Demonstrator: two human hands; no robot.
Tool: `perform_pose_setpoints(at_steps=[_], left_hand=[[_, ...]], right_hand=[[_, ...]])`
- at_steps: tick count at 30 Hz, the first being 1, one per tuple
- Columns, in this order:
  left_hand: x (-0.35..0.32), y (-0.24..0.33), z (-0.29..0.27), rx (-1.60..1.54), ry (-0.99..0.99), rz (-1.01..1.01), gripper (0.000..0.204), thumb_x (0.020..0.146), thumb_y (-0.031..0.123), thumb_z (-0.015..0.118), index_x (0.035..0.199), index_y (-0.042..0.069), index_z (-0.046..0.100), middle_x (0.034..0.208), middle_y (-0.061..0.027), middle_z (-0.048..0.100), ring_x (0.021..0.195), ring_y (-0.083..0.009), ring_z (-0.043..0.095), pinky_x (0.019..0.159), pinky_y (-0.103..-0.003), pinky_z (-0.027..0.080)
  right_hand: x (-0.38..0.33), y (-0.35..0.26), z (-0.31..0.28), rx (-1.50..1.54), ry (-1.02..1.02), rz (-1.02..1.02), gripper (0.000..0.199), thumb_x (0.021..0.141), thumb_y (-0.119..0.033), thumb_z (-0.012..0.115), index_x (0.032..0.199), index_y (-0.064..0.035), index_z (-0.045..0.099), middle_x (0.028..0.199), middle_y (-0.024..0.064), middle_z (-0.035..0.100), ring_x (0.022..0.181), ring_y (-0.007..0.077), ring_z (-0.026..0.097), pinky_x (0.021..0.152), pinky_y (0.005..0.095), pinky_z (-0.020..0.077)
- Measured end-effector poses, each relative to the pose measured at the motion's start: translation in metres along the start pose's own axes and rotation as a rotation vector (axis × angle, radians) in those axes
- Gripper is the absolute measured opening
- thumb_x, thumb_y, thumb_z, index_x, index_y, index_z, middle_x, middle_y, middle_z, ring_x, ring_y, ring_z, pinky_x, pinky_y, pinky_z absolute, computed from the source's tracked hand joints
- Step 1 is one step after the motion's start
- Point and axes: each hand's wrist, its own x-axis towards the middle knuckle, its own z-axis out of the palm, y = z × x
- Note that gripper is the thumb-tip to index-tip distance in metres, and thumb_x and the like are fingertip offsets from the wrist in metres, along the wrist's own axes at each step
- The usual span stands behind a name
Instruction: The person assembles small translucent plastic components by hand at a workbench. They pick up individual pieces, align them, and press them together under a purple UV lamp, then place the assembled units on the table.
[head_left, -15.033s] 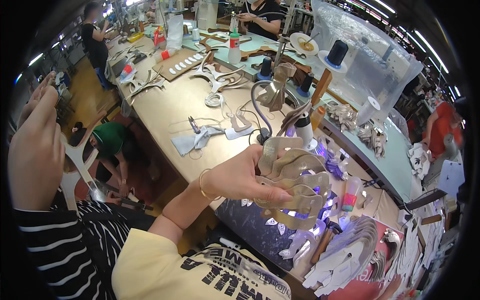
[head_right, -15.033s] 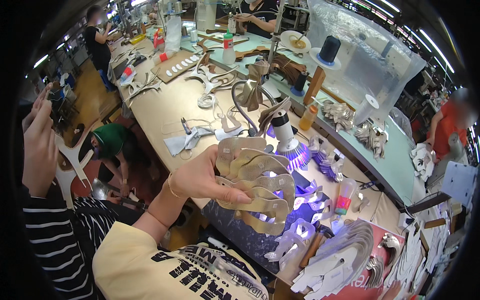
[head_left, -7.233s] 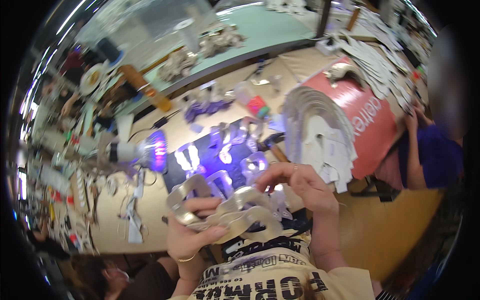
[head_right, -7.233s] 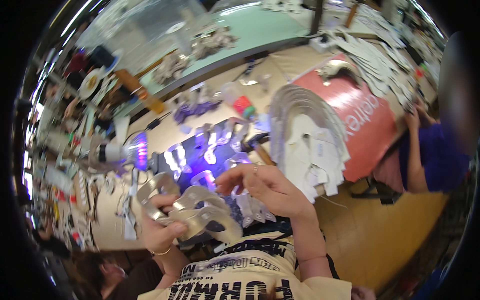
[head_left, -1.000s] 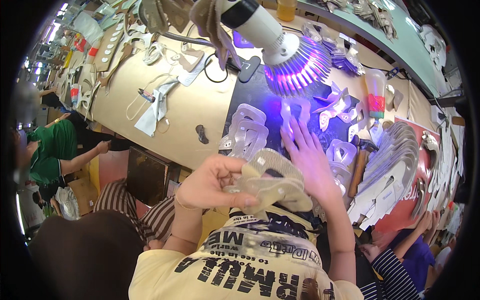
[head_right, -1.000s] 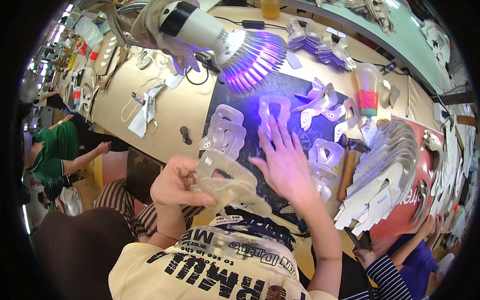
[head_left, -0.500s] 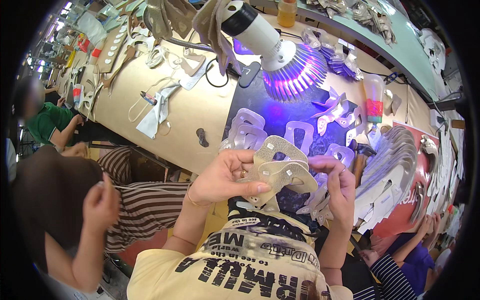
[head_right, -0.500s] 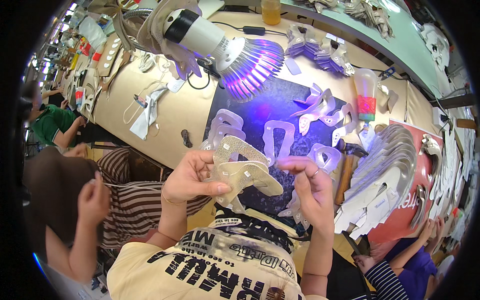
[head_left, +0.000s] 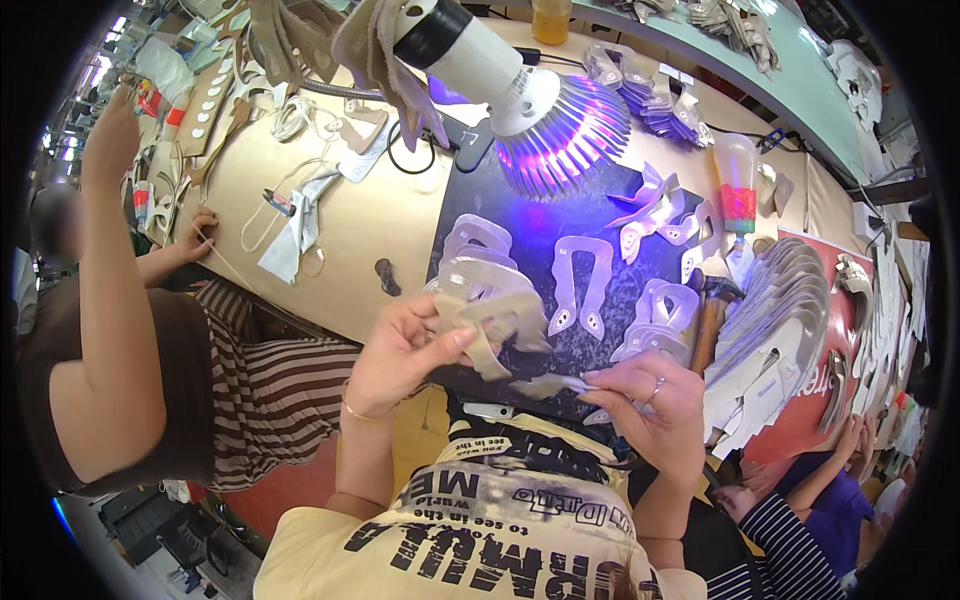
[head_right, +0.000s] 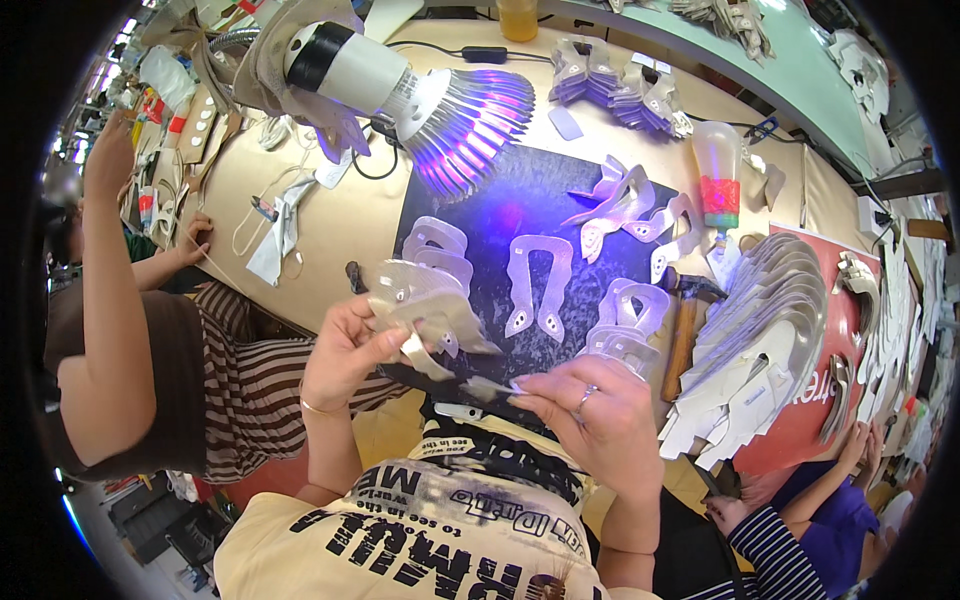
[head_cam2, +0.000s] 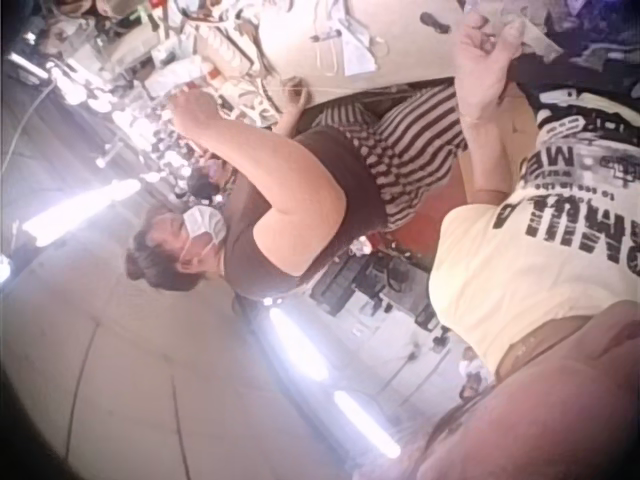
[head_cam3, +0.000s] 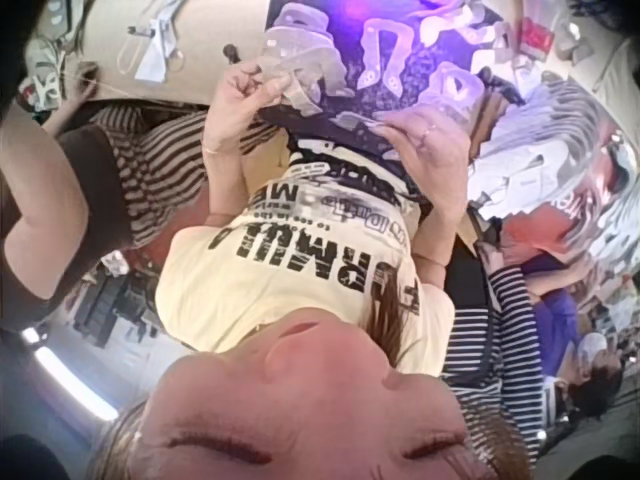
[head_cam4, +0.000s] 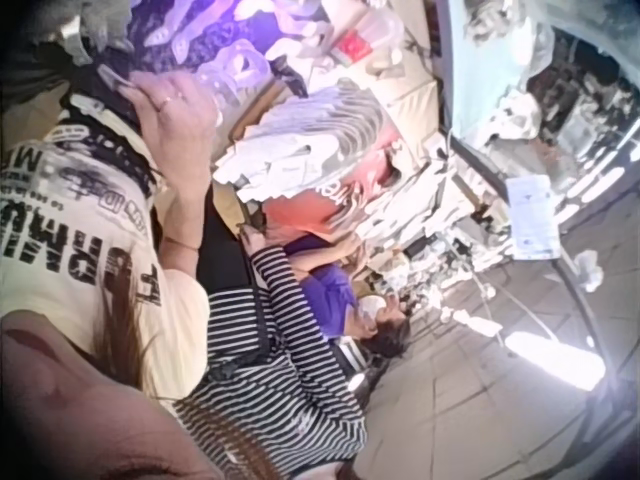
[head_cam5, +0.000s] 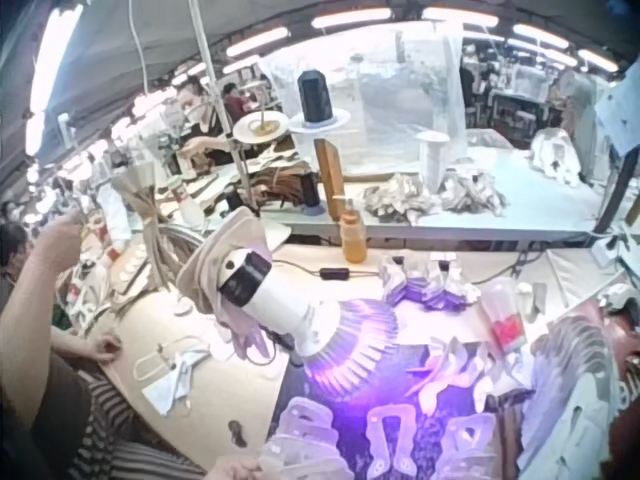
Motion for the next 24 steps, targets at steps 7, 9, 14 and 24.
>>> perform_pose_setpoints(at_steps=[7,9,14,24], left_hand=[[0.004,0.012,0.001,-0.007,0.054,0.074,0.031,0.09,0.008,0.065,0.117,-0.005,0.059,0.103,-0.0109,0.069,0.09,-0.0165,0.069,0.075,-0.025,0.057],[0.006,0.015,0.009,-0.046,0.006,0.064,0.03,0.091,0.007,0.064,0.117,-0.006,0.059,0.104,-0.012,0.069,0.091,-0.0181,0.069,0.076,-0.026,0.057],[0.011,0.015,0.024,-0.016,-0.077,0.051,0.032,0.09,0.005,0.063,0.118,-0.009,0.057,0.104,-0.016,0.068,0.09,-0.0217,0.07,0.074,-0.029,0.059],[0.022,0.008,0.034,-0.013,-0.195,-0.024,0.033,0.092,0.008,0.063,0.12,-0.008,0.056,0.104,-0.0151,0.068,0.09,-0.0189,0.069,0.074,-0.029,0.059]], right_hand=[[0.039,0.029,-0.006,-0.176,-0.099,0.115,0.021,0.079,-0.012,0.074,0.097,-0.0018,0.07,0.086,0.0106,0.067,0.075,0.0231,0.064,0.067,0.0333,0.0484],[0.056,0.042,0.004,-0.399,0.043,0.091,0.025,0.081,-0.013,0.072,0.102,-0.0011,0.068,0.095,0.0124,0.066,0.082,0.0247,0.064,0.071,0.0348,0.0481],[0.056,0.045,0.013,-0.202,0.17,0.056,0.031,0.086,-0.019,0.069,0.112,-0.0014,0.065,0.097,0.0124,0.065,0.086,0.025,0.062,0.077,0.0351,0.0478],[0.023,0.03,0.021,0.559,0.058,0.245,0.035,0.088,-0.009,0.069,0.119,0.0034,0.06,0.095,0.0062,0.067,0.083,0.0083,0.06,0.072,0.0228,0.0487]])
